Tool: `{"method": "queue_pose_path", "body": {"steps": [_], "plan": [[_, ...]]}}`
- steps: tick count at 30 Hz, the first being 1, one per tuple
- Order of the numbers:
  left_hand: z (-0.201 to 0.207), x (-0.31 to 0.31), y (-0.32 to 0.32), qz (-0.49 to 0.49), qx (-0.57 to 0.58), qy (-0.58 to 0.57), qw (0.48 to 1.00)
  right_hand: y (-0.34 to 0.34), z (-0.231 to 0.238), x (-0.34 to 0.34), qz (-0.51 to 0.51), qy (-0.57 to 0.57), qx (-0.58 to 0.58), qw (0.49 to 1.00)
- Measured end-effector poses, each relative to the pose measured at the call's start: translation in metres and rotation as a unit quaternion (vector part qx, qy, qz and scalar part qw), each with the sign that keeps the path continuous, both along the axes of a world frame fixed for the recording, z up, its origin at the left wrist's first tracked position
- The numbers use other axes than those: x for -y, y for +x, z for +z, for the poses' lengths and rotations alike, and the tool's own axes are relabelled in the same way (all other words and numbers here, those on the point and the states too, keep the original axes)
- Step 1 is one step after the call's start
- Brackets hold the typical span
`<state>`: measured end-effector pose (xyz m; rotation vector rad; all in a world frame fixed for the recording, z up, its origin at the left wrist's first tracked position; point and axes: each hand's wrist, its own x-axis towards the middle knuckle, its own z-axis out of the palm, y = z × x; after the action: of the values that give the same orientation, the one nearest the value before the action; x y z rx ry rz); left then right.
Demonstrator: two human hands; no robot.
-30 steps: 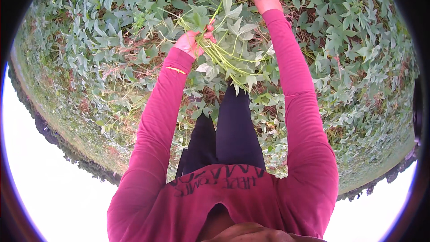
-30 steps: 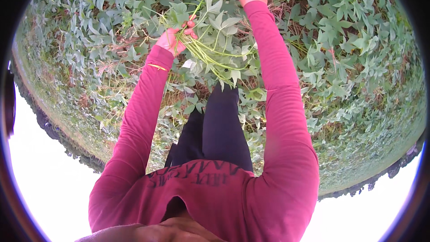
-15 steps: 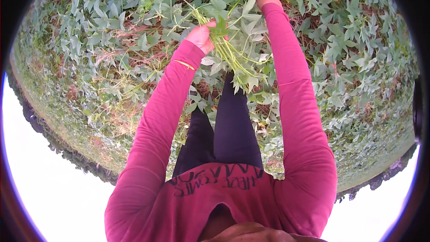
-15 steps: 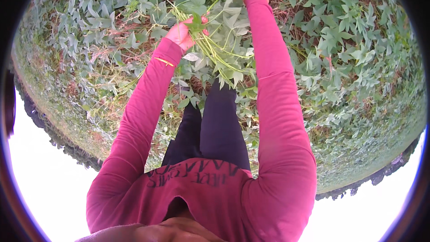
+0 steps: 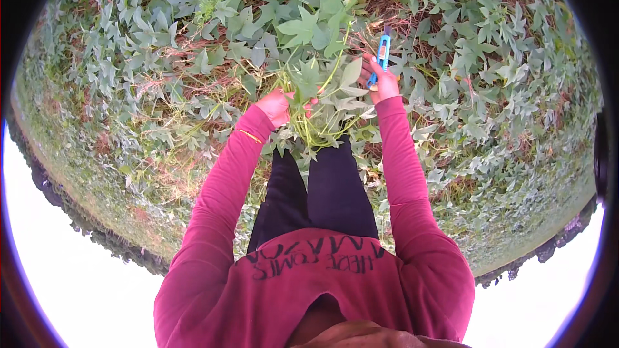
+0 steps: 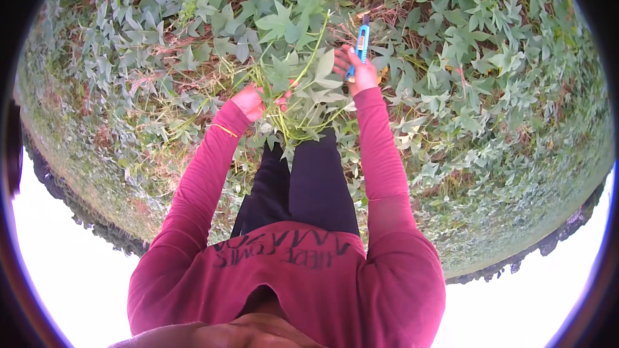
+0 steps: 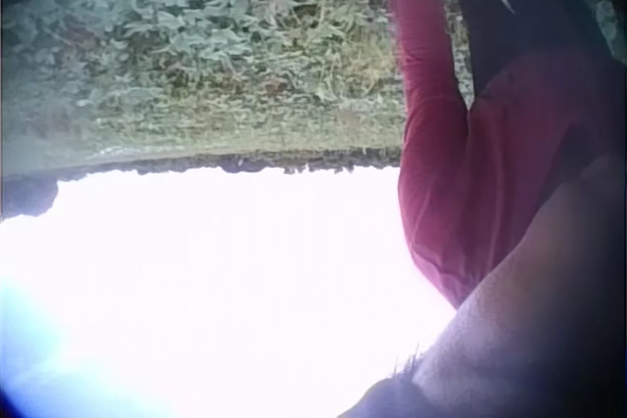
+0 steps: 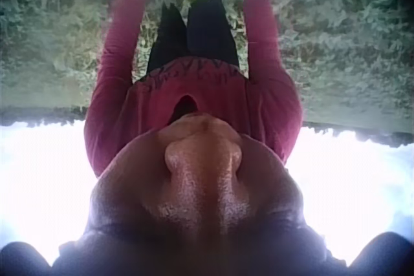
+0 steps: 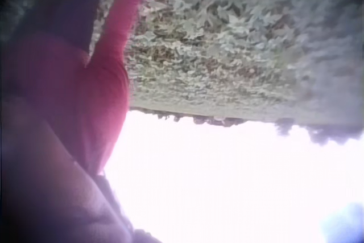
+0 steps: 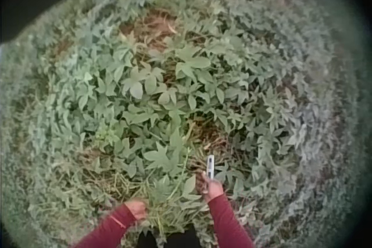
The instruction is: The person harvests bunches of leafy stems by hand and using a tool to cut additional stems from a field.
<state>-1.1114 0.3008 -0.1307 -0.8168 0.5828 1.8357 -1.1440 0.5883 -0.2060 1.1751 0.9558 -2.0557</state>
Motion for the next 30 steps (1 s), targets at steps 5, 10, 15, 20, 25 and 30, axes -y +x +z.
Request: {"method": "queue_pose_path", "body": {"steps": [5, 10, 15, 20, 25, 30], "plan": [[0.027, -0.053, -0.002, -0.09, -0.033, -0.055, 0.994, -0.024, 0.038, 0.016, -0.095, -0.066, -0.065, 0.991], [0.032, -0.014, 0.012, -0.01, -0.024, -0.143, 0.989, -0.054, 0.124, -0.018, -0.057, 0.376, -0.168, 0.909], [0.085, -0.009, -0.001, 0.183, -0.055, -0.211, 0.959, -0.027, 0.166, 0.061, 0.168, 0.56, -0.368, 0.723], [0.114, 0.031, 0.015, 0.264, -0.201, -0.297, 0.895, 0.027, 0.172, 0.166, 0.304, 0.258, -0.403, 0.824], [0.148, 0.106, 0.073, 0.053, -0.191, -0.477, 0.856, -0.106, 0.121, 0.21, 0.116, 0.221, -0.368, 0.896], [0.076, 0.097, 0.156, 0.032, -0.054, -0.295, 0.954, -0.314, -0.01, 0.302, 0.304, 0.42, -0.517, 0.681]]}}
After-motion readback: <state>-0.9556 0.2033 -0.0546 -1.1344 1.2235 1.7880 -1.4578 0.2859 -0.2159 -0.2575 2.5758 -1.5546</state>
